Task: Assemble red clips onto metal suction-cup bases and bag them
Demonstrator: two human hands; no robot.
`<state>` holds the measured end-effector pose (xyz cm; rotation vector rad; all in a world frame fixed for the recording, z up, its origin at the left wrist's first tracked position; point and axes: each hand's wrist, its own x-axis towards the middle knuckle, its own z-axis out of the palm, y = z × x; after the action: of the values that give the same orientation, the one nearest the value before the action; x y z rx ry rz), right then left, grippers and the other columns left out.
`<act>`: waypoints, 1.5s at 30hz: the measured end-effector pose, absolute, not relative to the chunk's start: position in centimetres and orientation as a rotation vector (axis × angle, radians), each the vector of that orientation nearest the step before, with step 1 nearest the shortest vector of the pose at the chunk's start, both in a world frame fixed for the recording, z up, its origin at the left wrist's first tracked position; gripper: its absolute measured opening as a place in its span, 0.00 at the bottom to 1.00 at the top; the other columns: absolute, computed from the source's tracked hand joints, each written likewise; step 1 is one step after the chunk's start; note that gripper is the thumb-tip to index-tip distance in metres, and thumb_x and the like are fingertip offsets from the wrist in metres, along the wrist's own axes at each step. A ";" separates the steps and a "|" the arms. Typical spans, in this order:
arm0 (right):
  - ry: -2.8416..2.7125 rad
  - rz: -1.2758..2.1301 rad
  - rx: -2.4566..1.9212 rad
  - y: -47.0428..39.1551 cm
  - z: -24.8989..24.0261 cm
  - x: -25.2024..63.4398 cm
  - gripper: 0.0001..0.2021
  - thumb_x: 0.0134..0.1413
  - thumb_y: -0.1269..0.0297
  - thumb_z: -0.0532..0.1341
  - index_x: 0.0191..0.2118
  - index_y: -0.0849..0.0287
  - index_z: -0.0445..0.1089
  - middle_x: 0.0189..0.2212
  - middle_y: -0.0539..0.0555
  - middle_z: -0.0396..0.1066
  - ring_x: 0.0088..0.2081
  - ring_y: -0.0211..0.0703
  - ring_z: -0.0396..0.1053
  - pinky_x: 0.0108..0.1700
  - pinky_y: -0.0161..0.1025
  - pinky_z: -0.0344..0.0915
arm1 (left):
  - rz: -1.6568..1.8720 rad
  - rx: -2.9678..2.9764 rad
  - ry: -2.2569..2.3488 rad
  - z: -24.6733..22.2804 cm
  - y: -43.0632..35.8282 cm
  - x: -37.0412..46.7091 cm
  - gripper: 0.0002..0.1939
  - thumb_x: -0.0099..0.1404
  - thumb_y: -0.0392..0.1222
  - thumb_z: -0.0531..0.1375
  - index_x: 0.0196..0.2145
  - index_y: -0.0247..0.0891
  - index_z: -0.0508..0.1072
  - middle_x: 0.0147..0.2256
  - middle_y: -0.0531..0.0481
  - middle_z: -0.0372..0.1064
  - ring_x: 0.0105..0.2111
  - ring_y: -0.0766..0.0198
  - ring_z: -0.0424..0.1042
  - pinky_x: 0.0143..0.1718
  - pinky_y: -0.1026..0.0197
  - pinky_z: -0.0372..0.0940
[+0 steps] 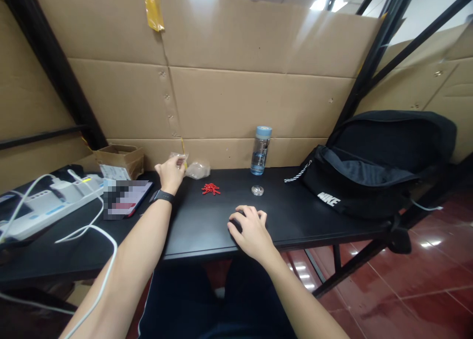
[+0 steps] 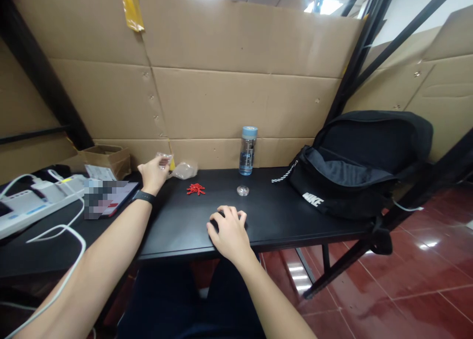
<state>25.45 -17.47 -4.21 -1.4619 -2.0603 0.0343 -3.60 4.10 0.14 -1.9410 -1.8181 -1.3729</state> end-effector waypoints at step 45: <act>-1.799 0.546 -1.319 -0.8 -0.7 39.6 0.25 0.44 0.58 0.74 0.49 0.63 0.79 0.41 0.58 0.79 0.36 0.44 0.73 0.44 0.42 0.71 | -0.919 -2.900 -1.193 -1.3 1.0 2.4 0.08 0.66 0.48 0.63 0.34 0.45 0.81 0.40 0.48 0.78 0.44 0.55 0.74 0.50 0.53 0.63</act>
<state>39.56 -0.80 -0.67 -1.3190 -1.7986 0.5459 2.44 0.96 -1.32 -2.9004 -1.1930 -0.9187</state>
